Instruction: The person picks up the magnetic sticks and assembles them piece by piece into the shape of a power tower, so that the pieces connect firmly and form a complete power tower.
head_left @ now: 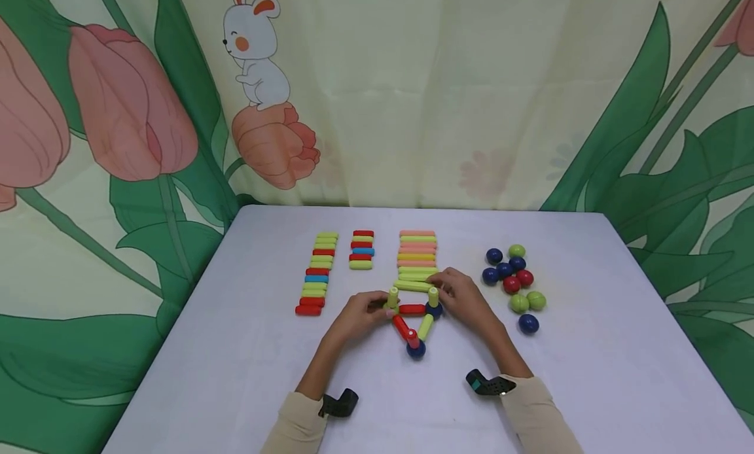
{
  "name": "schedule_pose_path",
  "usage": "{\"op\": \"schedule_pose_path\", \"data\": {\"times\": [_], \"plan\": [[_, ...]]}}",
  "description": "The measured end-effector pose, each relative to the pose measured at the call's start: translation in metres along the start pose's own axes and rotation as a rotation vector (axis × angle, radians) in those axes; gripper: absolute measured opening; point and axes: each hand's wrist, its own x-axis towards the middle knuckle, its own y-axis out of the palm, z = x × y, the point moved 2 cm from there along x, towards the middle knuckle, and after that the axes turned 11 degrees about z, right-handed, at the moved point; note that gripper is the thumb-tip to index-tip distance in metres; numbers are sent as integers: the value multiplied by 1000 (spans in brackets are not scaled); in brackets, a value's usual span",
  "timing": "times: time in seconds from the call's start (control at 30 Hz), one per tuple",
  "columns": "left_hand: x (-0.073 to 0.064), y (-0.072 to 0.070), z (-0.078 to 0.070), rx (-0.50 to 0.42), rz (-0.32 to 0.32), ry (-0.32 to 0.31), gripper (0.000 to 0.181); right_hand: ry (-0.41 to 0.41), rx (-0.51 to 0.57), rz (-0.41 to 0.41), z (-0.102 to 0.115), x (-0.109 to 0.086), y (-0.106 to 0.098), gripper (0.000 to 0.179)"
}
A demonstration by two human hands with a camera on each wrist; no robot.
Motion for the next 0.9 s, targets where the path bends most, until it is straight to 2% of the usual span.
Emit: {"op": "schedule_pose_path", "data": {"times": [0.1, 0.17, 0.27, 0.37, 0.47, 0.6, 0.67, 0.77, 0.83, 0.9], "plan": [[0, -1, 0, -2, -1, 3, 35, -2, -3, -44, -1, -1, -5, 17], [0, 0, -1, -4, 3, 1, 35, 15, -29, -110, -4, -4, -10, 13], [0, 0, -2, -4, 4, -7, 36, 94, -145, -234, -8, -11, -22, 12], [-1, -1, -3, -8, -3, -8, 35, 220, -296, -315, -10, -19, -36, 19], [-2, -2, -5, -10, -11, 1, 33, 328, -414, -304, -10, -25, -47, 32], [-2, -4, -5, -6, -15, 5, 32, 381, -454, -224, -11, -29, -52, 42], [-1, -4, -4, -9, -15, 1, 33, 384, -435, -194, -10, -30, -52, 42], [0, -3, -2, -9, -12, -9, 34, 374, -322, -183, -6, -30, -53, 43], [0, -2, -1, -10, -11, -18, 35, 327, -200, -181, 0, -29, -56, 43], [0, -1, 0, -8, -10, -22, 36, 251, -33, -168, 8, -27, -59, 44]]}}
